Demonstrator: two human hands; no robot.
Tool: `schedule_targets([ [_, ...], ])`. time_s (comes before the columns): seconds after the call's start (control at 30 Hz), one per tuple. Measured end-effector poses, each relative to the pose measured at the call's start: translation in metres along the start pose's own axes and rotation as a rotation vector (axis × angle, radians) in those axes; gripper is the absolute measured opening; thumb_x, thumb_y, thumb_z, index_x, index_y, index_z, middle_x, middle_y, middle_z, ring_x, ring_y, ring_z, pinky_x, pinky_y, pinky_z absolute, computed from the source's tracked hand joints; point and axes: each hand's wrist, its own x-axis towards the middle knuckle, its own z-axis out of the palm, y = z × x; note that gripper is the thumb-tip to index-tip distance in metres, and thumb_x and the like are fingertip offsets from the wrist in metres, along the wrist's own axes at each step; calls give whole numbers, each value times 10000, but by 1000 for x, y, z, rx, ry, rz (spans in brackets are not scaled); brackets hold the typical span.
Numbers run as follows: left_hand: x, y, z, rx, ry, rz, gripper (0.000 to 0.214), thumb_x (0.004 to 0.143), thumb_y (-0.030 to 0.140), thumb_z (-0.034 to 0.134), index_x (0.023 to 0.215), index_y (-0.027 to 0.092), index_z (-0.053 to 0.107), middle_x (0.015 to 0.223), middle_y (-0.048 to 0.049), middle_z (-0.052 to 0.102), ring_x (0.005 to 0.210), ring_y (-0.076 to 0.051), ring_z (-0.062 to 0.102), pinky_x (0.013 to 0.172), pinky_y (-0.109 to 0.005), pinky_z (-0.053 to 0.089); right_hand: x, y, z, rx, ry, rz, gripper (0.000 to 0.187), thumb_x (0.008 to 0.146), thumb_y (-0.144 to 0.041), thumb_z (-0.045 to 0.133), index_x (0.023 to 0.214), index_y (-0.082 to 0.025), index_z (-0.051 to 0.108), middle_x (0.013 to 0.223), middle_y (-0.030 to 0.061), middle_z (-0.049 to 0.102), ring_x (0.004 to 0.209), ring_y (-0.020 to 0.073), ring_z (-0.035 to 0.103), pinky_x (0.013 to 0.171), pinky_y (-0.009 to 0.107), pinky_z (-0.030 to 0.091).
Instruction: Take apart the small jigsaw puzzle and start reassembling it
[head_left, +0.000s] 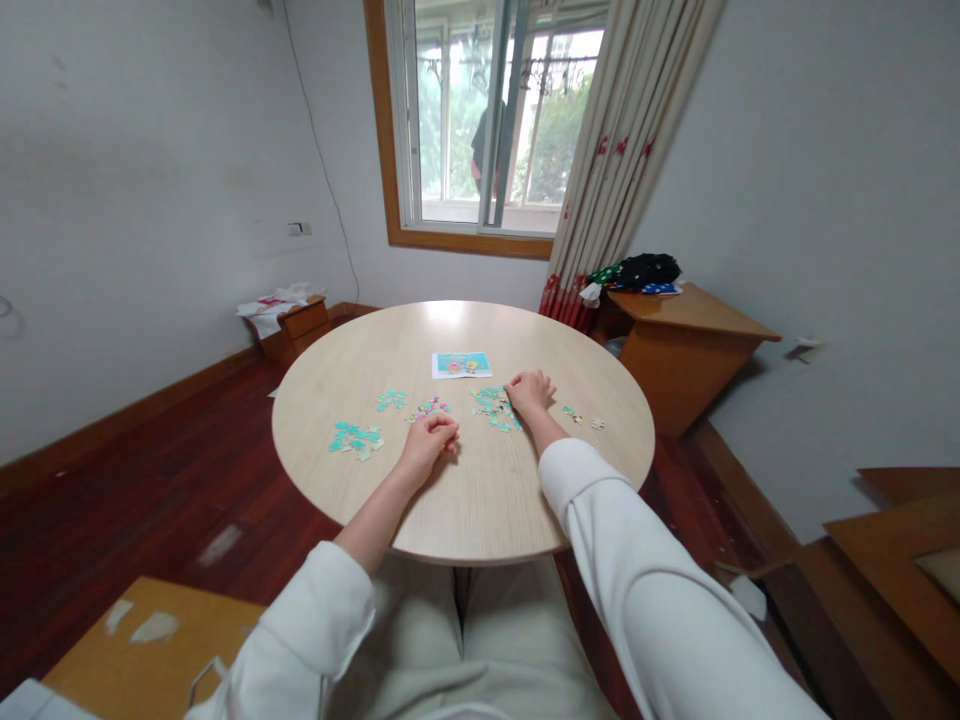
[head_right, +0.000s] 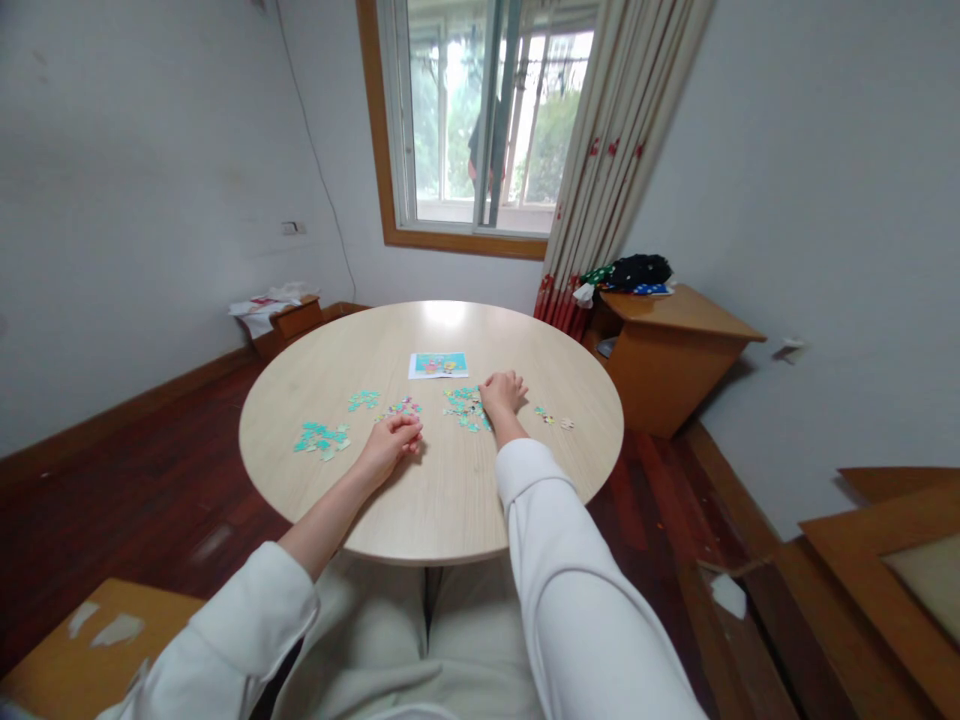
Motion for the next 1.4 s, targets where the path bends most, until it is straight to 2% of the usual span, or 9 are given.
schedule_targets([
  [0.23,2,-1,0,14,-2,8,283,533,307,753,636,141,549,506,40,556,391,-48,466,416,-179,361,10,17,-36,27,14,-32,180,816,-227,516,871,-213,687,970,90,655,925,216,574,839,358,393],
  [0.4,2,-3,0,-9,-12,14,274,535,303,747,643,143,552,504,46,543,395,-45,456,426,-181,364,26,66,-86,-68,-234,-31,44,665,-127,656,636,-157,670,679,91,679,640,189,617,618,288,428],
  [0.5,2,-4,1,2,-5,12,281,531,306,745,661,137,561,510,44,543,401,-47,468,421,-174,346,24,89,-103,-99,-352,-3,103,597,-180,743,567,-152,648,531,62,629,505,161,574,522,267,414],
  [0.6,3,-4,1,12,-6,14,294,520,315,750,651,138,556,501,43,540,391,-49,463,406,-171,321,15,96,-102,-68,-443,1,122,598,-229,754,584,-149,663,484,34,603,455,135,540,486,248,400],
  [0.77,4,-5,0,9,-14,24,296,525,319,761,637,146,547,500,43,539,390,-52,459,412,-182,343,5,84,-92,-127,-394,-23,31,645,-194,715,649,-168,698,553,27,642,517,132,565,571,249,415],
  [1.07,4,-3,-3,-30,9,56,327,511,356,769,634,135,561,512,46,537,399,-44,450,447,-198,391,-13,64,-82,-72,-494,-348,153,706,-109,635,808,-172,730,816,46,721,750,157,633,679,220,435],
  [1.2,4,0,-4,-68,34,56,320,509,349,767,639,138,564,510,49,532,398,-43,443,444,-199,388,-30,75,-85,15,-360,-447,210,790,-138,565,922,-169,725,964,83,716,871,188,639,797,263,447],
  [1.3,3,2,-4,-95,42,42,320,506,349,759,638,138,558,508,49,531,396,-40,436,442,-196,385,-39,93,-93,7,-122,-388,287,812,-93,480,965,-156,713,1032,111,697,943,207,624,865,313,424],
  [1.4,2,4,-3,-101,40,39,314,512,349,752,635,138,554,509,49,527,396,-40,434,434,-195,379,-45,113,-99,-73,-8,-343,308,794,-54,451,902,-157,720,1014,112,701,944,227,610,877,375,375],
])
